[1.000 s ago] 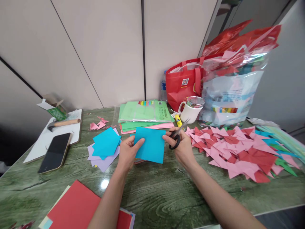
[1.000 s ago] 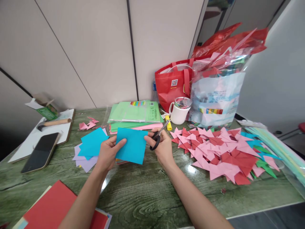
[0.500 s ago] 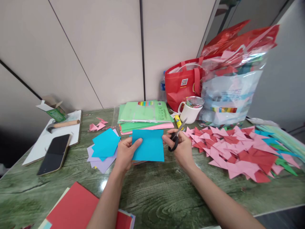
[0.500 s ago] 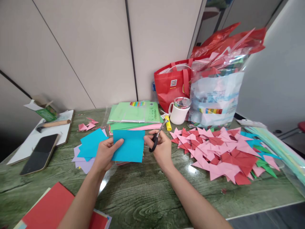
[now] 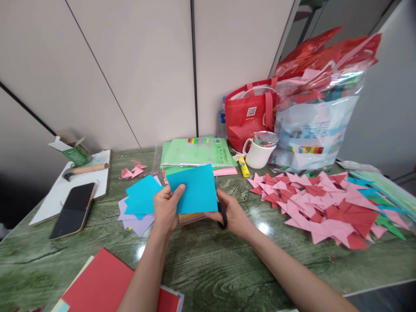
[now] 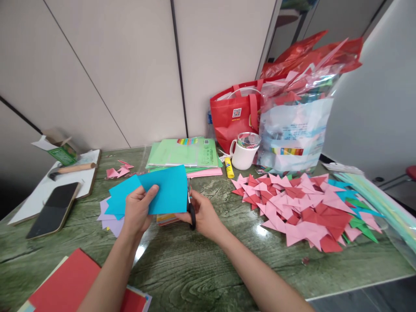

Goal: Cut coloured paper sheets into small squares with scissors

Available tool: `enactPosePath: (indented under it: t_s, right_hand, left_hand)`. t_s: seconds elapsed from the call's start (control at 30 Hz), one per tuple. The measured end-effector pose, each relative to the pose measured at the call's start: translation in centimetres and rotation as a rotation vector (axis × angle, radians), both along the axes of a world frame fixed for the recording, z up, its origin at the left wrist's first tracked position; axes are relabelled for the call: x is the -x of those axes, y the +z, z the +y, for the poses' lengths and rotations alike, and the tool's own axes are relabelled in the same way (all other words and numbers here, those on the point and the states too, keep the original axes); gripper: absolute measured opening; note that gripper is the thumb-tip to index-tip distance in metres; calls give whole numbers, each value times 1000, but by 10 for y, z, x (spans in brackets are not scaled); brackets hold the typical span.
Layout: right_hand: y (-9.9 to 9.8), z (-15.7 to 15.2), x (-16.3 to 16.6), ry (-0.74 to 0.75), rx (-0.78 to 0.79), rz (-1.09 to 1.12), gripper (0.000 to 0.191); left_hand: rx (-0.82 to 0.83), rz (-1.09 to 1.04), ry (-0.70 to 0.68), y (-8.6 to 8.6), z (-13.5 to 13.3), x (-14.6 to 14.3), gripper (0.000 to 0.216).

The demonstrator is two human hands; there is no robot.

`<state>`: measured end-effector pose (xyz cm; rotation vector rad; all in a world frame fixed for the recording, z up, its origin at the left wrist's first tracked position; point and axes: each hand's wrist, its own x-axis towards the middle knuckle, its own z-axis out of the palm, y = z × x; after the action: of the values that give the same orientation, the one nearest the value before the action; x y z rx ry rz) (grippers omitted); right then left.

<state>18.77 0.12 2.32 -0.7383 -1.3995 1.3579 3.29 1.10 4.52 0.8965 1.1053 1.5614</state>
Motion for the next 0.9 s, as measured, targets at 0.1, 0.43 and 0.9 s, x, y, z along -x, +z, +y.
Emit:
enactPosePath:
  t_s: [0.1,0.43,0.9]
  right_hand:
    - [0,-1,2,-6,3,21,41]
    - [-6,3,-2,-17,-22,18,40]
    - [-9,4,-2,-50,-8,4,32]
  left_hand:
    - [7,66,6,0,0,-1,27]
    - [-15,127,-41,-7,1,5,19]
    - [2,168,-58,-9,0,6,24]
